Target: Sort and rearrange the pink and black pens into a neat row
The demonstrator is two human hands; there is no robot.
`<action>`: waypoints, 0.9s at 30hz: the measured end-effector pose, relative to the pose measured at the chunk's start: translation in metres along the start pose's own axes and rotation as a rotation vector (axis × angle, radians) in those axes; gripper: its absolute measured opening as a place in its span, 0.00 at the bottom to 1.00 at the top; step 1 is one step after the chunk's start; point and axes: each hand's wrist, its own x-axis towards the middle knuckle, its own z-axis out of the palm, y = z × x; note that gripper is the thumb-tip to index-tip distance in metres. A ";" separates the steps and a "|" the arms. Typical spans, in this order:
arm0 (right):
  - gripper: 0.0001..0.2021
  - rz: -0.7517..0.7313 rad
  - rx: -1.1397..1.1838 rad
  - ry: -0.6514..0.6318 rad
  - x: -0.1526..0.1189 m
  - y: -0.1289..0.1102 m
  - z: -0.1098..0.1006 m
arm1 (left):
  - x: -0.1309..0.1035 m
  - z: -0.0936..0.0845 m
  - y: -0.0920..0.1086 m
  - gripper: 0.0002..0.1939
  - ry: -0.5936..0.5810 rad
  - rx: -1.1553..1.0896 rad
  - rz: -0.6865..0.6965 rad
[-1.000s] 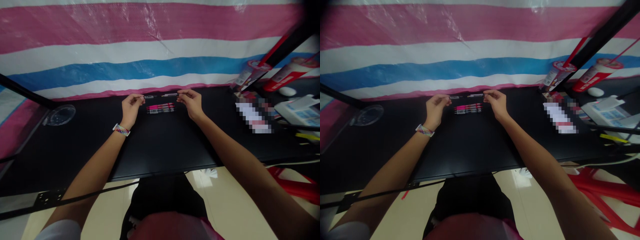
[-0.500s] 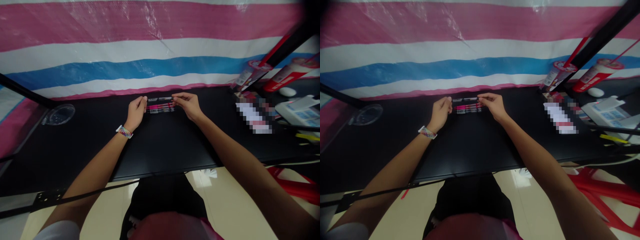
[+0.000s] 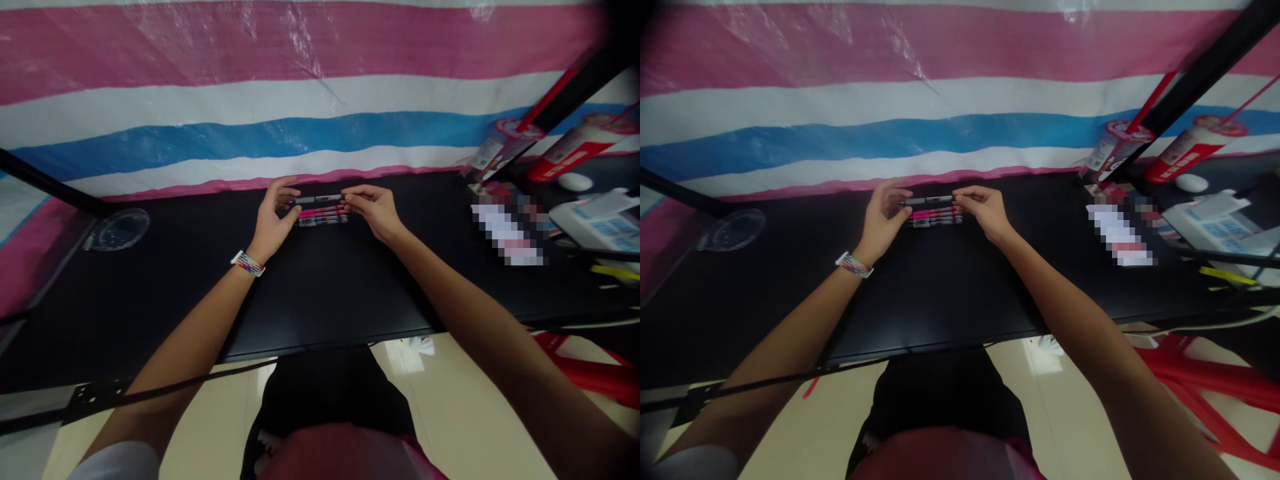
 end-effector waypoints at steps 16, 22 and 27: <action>0.13 -0.008 0.015 -0.016 -0.002 -0.005 0.003 | 0.000 -0.005 -0.002 0.24 -0.060 0.127 -0.050; 0.12 0.024 0.031 0.001 -0.002 -0.004 0.003 | 0.001 -0.005 -0.005 0.10 -0.056 0.128 -0.012; 0.11 0.114 0.166 -0.017 -0.005 -0.012 0.006 | 0.000 -0.004 -0.004 0.09 -0.036 0.123 -0.005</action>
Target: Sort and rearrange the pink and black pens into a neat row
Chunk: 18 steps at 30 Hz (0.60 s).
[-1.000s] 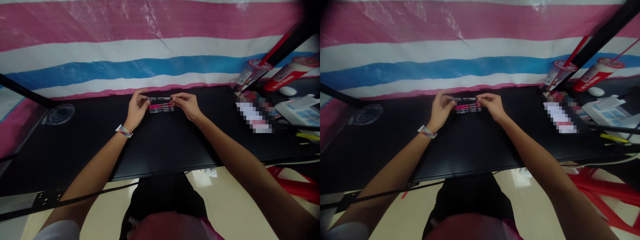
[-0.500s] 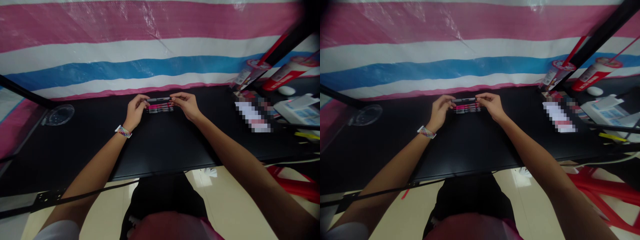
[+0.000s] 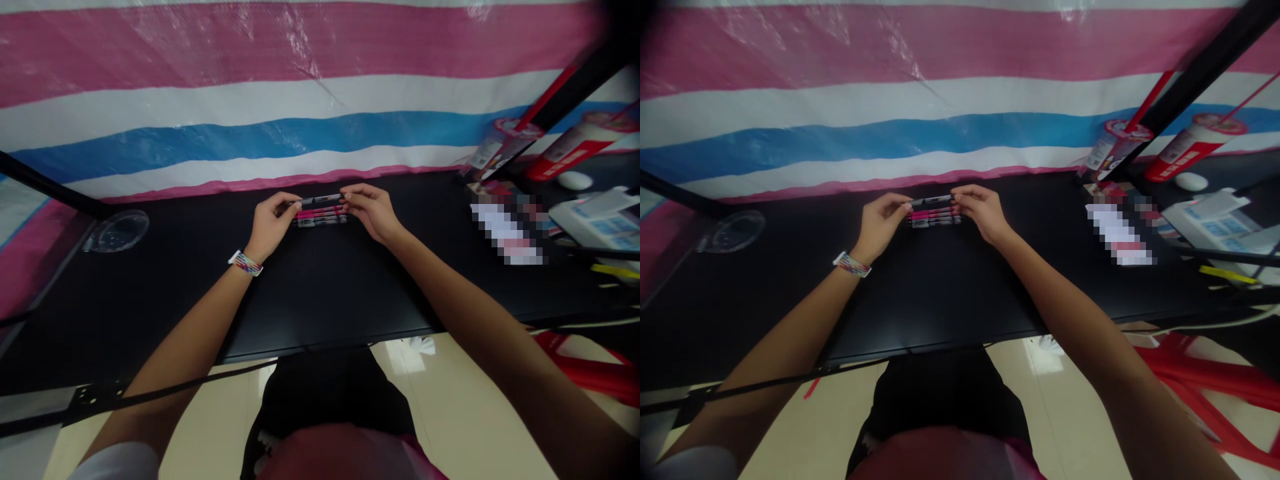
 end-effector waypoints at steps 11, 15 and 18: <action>0.16 0.249 0.264 -0.145 -0.005 -0.009 0.005 | -0.002 0.000 0.010 0.10 0.075 0.002 0.027; 0.13 0.233 0.267 -0.128 -0.004 -0.008 0.006 | -0.002 0.001 0.010 0.12 0.074 -0.007 0.037; 0.14 0.219 0.298 -0.154 -0.004 -0.006 0.006 | -0.002 0.002 0.009 0.13 0.079 -0.031 0.035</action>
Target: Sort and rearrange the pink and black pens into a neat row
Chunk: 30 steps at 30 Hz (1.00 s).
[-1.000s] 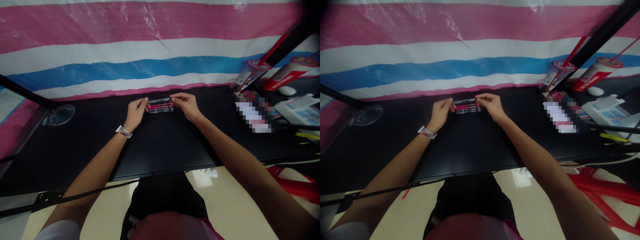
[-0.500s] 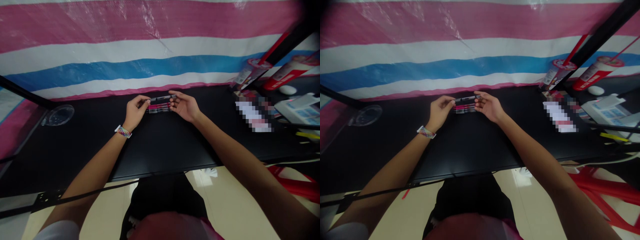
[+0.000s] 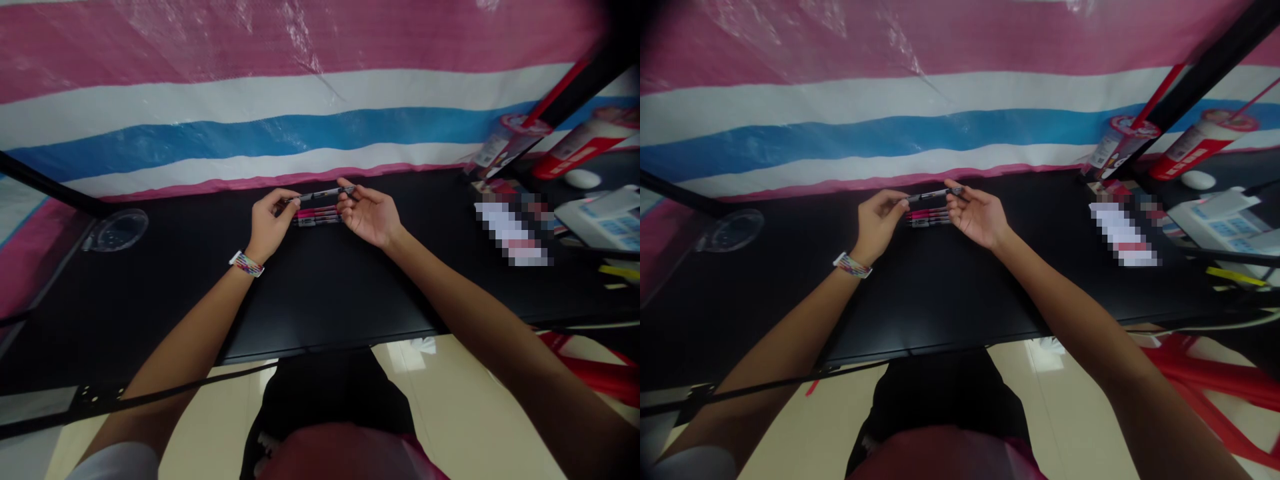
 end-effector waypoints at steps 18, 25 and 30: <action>0.09 0.050 0.259 0.033 -0.001 0.000 0.006 | 0.000 0.001 -0.003 0.18 -0.002 0.004 -0.001; 0.12 -0.022 0.070 0.052 -0.003 -0.002 0.006 | 0.000 0.002 -0.001 0.17 -0.005 -0.002 -0.017; 0.10 -0.062 -0.068 0.074 -0.001 0.001 0.004 | -0.001 0.002 0.002 0.16 -0.017 0.017 -0.028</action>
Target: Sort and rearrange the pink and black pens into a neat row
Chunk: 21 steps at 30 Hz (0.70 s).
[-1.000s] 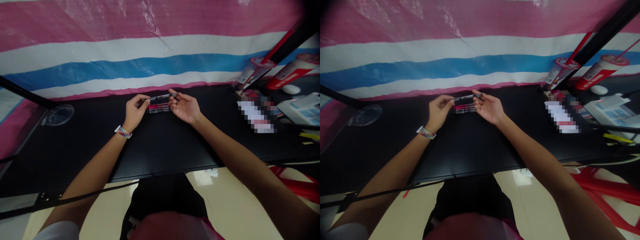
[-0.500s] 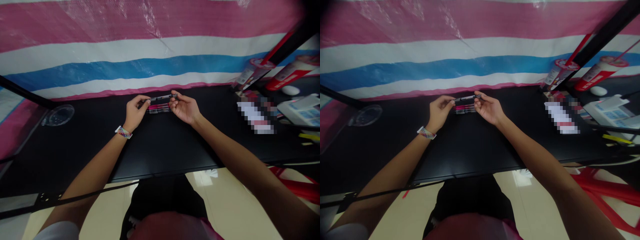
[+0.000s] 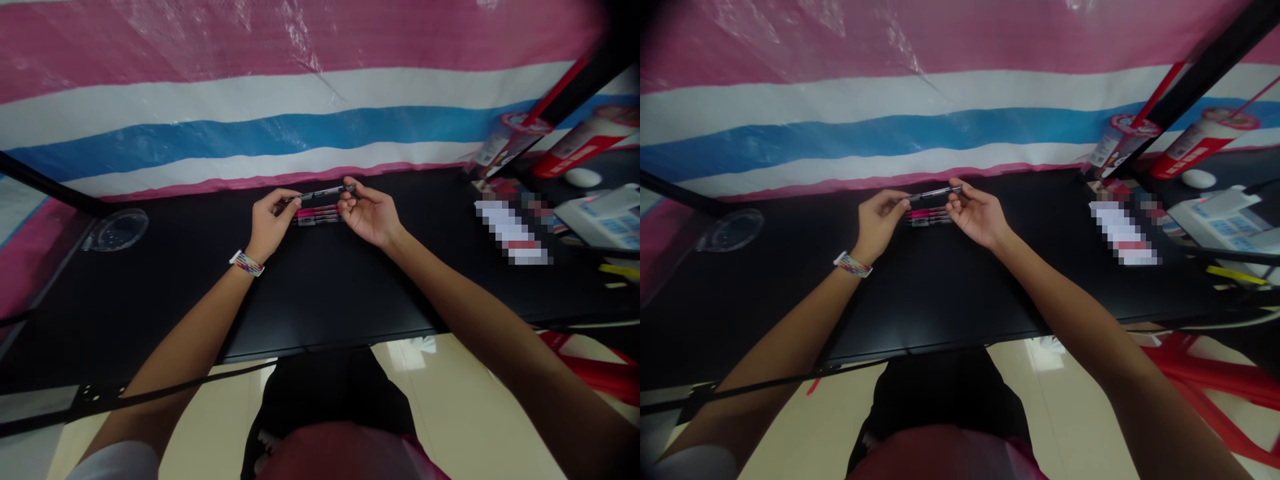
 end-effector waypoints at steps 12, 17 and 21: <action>0.08 -0.390 -0.420 0.104 0.015 0.006 -0.016 | 0.005 -0.001 -0.015 0.09 -0.002 0.049 -0.017; 0.10 -0.518 -0.815 0.175 0.027 0.011 -0.031 | 0.009 -0.002 -0.030 0.08 -0.007 0.131 -0.018; 0.13 -0.543 -1.051 0.138 0.029 0.014 -0.035 | 0.011 -0.004 -0.041 0.05 0.016 0.209 -0.023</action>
